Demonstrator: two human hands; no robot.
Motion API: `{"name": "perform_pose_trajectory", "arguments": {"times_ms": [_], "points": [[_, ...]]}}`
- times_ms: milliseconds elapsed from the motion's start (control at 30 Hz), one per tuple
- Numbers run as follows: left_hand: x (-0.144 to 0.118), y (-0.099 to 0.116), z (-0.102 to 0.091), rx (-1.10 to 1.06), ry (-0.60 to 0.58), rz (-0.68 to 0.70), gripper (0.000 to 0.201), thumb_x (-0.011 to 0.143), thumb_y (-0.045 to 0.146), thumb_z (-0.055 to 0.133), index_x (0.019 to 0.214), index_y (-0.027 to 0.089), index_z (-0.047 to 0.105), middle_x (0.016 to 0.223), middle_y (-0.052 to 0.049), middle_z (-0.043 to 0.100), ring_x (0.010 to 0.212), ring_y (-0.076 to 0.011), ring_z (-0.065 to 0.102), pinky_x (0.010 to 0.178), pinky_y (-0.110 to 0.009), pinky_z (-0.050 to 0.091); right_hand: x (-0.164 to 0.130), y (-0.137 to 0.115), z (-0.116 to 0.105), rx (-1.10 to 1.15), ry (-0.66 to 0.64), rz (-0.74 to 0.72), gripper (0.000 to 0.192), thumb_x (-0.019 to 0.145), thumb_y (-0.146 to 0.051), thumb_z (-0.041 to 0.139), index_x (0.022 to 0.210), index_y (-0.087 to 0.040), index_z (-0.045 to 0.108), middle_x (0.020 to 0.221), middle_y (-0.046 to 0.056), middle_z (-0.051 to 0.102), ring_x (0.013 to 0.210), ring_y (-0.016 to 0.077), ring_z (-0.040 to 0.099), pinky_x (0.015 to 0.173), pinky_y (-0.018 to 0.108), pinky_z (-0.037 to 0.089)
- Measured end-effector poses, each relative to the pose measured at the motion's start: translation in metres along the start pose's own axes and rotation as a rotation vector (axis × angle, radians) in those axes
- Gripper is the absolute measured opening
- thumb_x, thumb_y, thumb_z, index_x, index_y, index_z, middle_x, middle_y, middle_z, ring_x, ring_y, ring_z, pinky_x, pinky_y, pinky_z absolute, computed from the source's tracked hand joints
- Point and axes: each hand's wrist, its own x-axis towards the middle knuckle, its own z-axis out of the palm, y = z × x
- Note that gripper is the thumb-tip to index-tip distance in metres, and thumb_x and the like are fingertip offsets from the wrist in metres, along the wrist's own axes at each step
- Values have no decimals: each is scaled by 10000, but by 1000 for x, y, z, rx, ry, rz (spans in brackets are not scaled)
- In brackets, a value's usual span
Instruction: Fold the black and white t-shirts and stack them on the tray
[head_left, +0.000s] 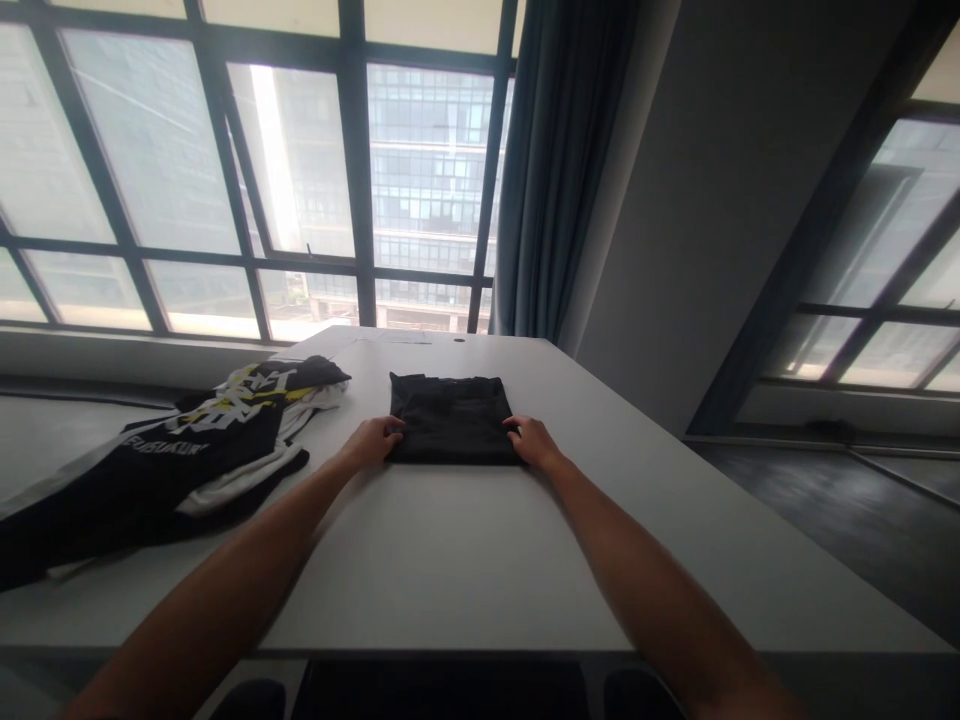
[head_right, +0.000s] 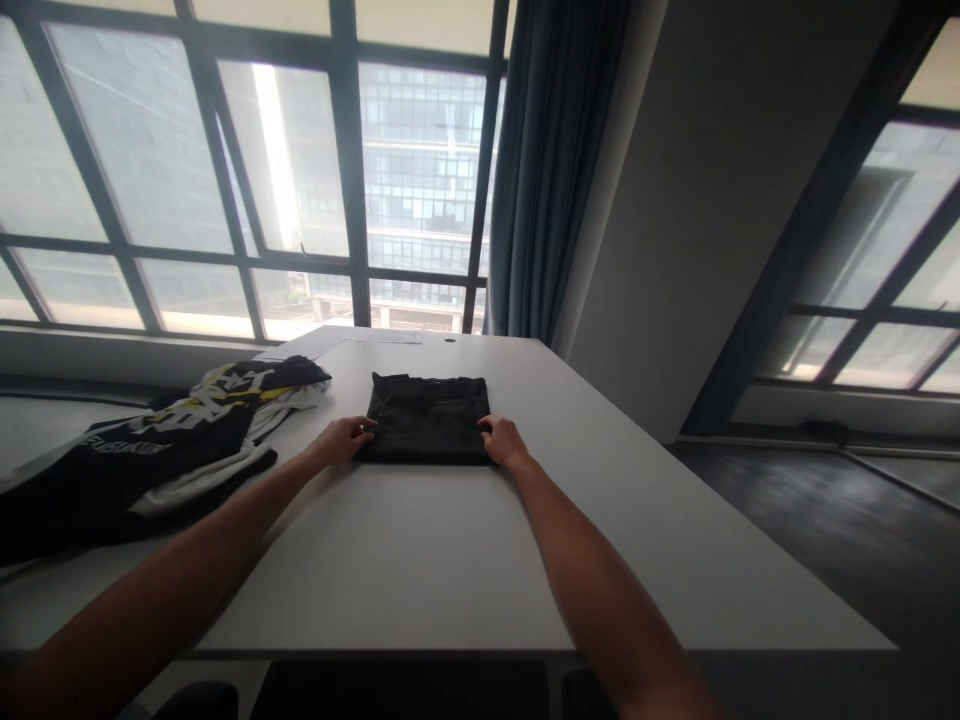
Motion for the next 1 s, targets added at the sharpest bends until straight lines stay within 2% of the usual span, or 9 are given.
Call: {"name": "perform_pose_trajectory", "arguments": {"times_ms": [233, 333, 533, 600, 667, 733, 767, 867, 1000], "points": [[0, -10, -14, -171, -259, -91, 390, 683, 400, 707, 1003, 181, 749, 681, -16, 689, 537, -128, 567, 514, -219, 438, -3, 9, -13, 76, -64, 8, 338, 794, -111, 645, 1115, -186, 718, 1154, 64, 705, 1089, 199, 643, 1006, 297, 458], [2, -14, -13, -152, -349, -96, 406, 650, 397, 736, 999, 188, 747, 629, -10, 684, 521, -130, 560, 500, -218, 429, -5, 6, -15, 37, -101, -10, 358, 772, -100, 659, 1115, -182, 722, 1151, 78, 706, 1085, 224, 645, 993, 312, 464], [-4, -6, -19, -32, -401, -93, 378, 676, 421, 740, 985, 203, 740, 636, -20, 708, 589, -171, 618, 562, -245, 461, -10, -1, -21, -114, -199, -1, 384, 799, -132, 661, 1179, -175, 693, 1210, 105, 680, 1130, 246, 624, 997, 309, 451], [-9, 6, -21, 90, -273, -51, 329, 715, 477, 718, 925, 224, 745, 711, -35, 728, 699, -202, 655, 641, -263, 479, -14, -8, -25, -216, -178, 21, 382, 820, -185, 666, 1202, -181, 676, 1251, 123, 653, 1132, 268, 616, 998, 337, 445], [-13, 20, -17, 189, -38, 33, 339, 808, 525, 625, 950, 240, 738, 861, -52, 745, 860, -234, 664, 755, -294, 487, -18, -20, -25, -290, -98, 9, 386, 858, -256, 645, 1239, -189, 649, 1302, 141, 614, 1140, 286, 604, 1014, 374, 426], [-16, 34, -5, 202, 117, 181, 384, 900, 506, 505, 1086, 239, 709, 1055, -70, 729, 1030, -255, 630, 882, -336, 472, -21, -36, -17, -282, -12, -92, 412, 903, -305, 595, 1297, -188, 605, 1372, 146, 559, 1213, 289, 553, 1065, 400, 376], [-16, 39, 3, 186, 128, 276, 405, 923, 480, 472, 1166, 231, 680, 1163, -79, 700, 1119, -260, 596, 954, -355, 448, -23, -44, -10, -254, 7, -168, 436, 918, -319, 573, 1332, -182, 577, 1412, 144, 526, 1271, 285, 507, 1101, 409, 336], [-14, 46, 28, 149, -22, 494, 508, 922, 423, 476, 1374, 200, 547, 1464, -85, 508, 1370, -254, 410, 1143, -389, 291, -24, -60, 17, -159, -57, -373, 532, 932, -355, 547, 1428, -174, 484, 1514, 126, 417, 1412, 256, 345, 1180, 418, 211], [-10, 40, 48, 175, -297, 395, 638, 963, 488, 351, 1533, 203, 314, 1615, -71, 214, 1500, -239, 146, 1198, -444, 122, -22, -60, 43, -119, -287, -358, 565, 973, -438, 445, 1490, -213, 408, 1566, 89, 337, 1468, 233, 240, 1201, 447, 144]]}}
